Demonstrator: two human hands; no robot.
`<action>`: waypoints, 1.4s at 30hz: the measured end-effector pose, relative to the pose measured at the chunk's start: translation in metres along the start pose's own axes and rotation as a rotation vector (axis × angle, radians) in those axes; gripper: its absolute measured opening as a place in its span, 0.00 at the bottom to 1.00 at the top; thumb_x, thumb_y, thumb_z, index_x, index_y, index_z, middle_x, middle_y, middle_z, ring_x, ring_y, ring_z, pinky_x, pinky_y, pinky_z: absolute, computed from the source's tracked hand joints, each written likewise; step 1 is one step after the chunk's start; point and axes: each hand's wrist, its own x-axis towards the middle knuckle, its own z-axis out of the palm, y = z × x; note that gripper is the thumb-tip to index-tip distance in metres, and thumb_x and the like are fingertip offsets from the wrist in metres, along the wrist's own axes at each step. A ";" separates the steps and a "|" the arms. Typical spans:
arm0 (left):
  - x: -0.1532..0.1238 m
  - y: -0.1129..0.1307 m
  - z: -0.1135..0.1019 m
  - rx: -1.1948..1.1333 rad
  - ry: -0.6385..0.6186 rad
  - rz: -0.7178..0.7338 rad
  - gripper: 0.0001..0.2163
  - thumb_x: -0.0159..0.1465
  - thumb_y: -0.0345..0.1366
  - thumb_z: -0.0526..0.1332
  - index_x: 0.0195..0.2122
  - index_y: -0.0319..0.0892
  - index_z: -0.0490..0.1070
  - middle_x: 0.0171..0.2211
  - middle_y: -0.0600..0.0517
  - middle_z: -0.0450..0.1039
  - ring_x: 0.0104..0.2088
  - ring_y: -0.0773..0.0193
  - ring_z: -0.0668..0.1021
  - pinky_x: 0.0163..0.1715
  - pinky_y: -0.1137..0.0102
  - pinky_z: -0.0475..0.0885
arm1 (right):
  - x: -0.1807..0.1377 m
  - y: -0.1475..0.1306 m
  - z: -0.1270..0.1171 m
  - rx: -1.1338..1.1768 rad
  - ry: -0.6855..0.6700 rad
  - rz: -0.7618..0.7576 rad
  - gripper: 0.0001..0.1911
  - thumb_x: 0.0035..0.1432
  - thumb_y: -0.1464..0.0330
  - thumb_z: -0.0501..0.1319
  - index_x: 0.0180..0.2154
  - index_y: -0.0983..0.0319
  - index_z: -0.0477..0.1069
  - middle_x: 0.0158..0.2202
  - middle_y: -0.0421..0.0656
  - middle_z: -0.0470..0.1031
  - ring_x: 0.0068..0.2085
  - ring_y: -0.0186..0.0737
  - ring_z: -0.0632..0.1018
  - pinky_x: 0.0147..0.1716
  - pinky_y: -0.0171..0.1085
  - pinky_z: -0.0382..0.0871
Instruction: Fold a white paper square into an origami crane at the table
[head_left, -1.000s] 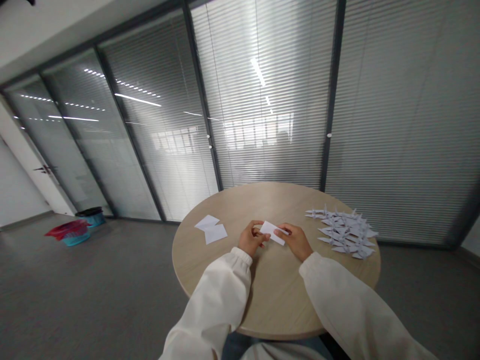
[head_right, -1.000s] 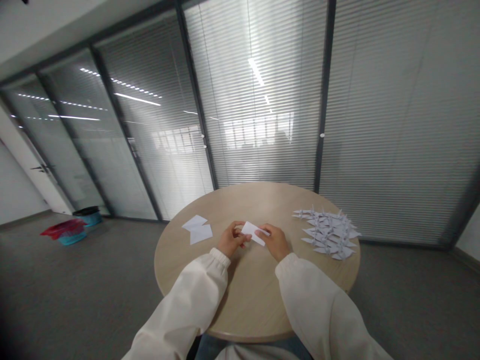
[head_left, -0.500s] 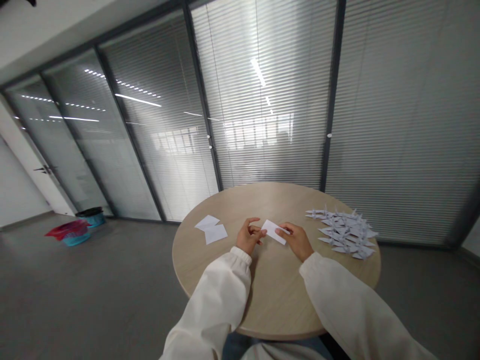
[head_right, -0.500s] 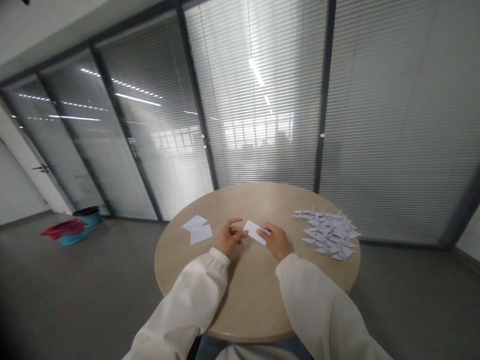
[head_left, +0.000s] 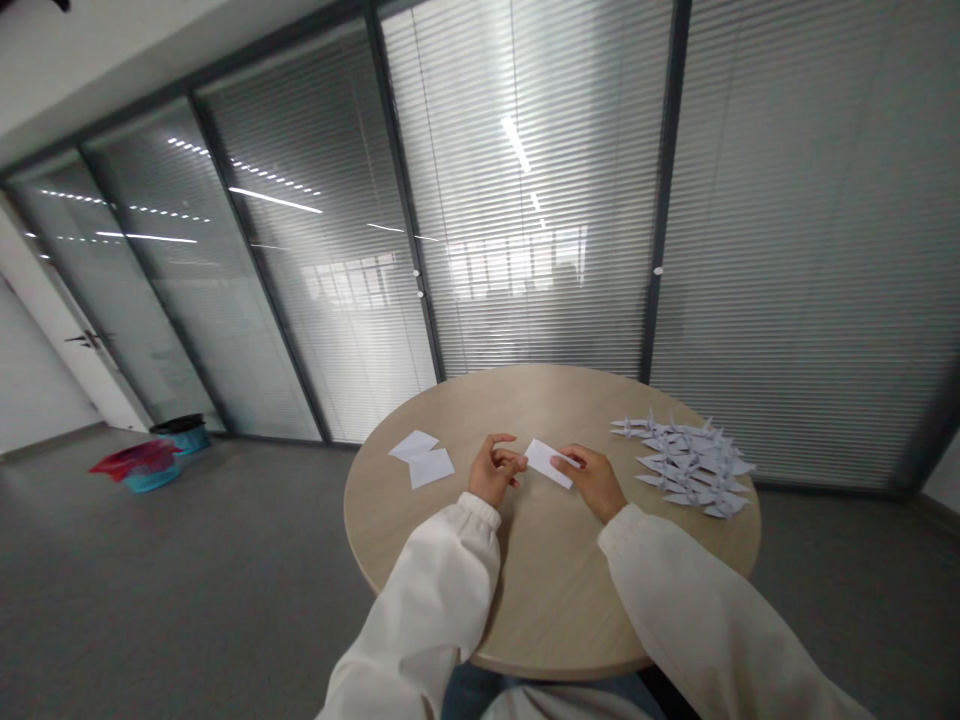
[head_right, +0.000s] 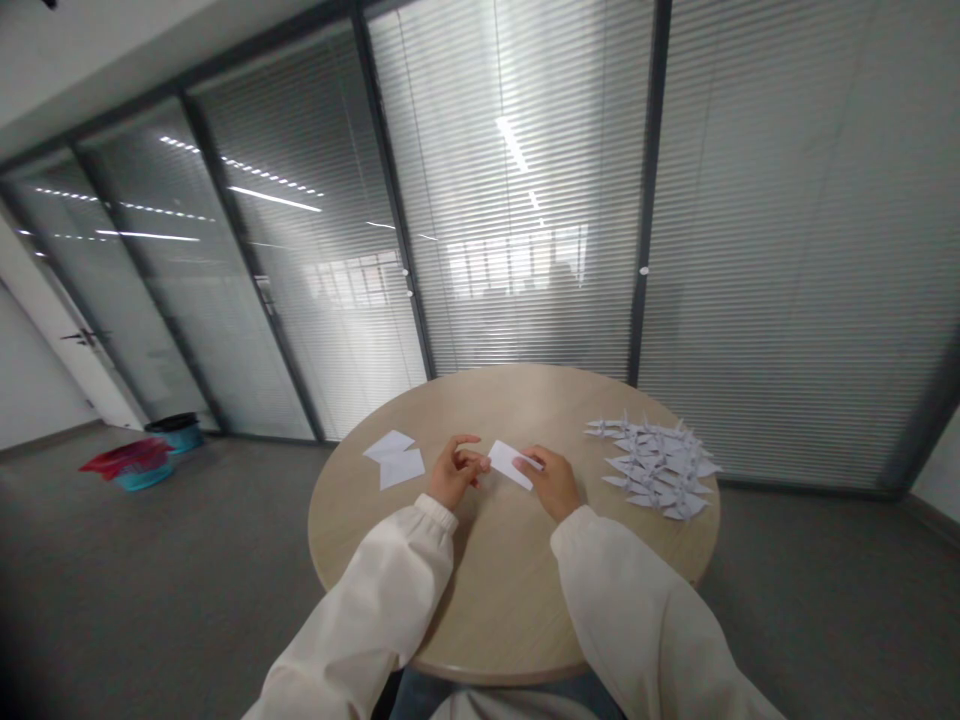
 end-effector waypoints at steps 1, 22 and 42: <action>0.000 0.000 0.000 0.005 0.000 0.002 0.22 0.45 0.38 0.65 0.39 0.39 0.60 0.21 0.54 0.69 0.22 0.68 0.73 0.15 0.78 0.66 | 0.000 0.000 0.000 -0.002 -0.003 0.000 0.14 0.50 0.59 0.57 0.30 0.63 0.72 0.28 0.40 0.74 0.31 0.38 0.73 0.30 0.33 0.64; 0.002 -0.019 0.005 -0.119 -0.108 -0.334 0.22 0.53 0.54 0.54 0.33 0.36 0.63 0.31 0.43 0.70 0.31 0.57 0.76 0.17 0.68 0.73 | -0.004 -0.006 0.000 -0.229 0.117 -0.133 0.11 0.53 0.63 0.54 0.31 0.61 0.71 0.30 0.43 0.73 0.31 0.38 0.72 0.31 0.34 0.64; -0.001 -0.009 0.008 -0.146 -0.223 -0.255 0.19 0.50 0.46 0.62 0.37 0.38 0.64 0.37 0.43 0.71 0.36 0.58 0.75 0.24 0.66 0.75 | -0.007 -0.013 0.006 -0.102 -0.081 -0.149 0.14 0.47 0.61 0.60 0.37 0.60 0.70 0.35 0.42 0.72 0.35 0.37 0.73 0.29 0.33 0.66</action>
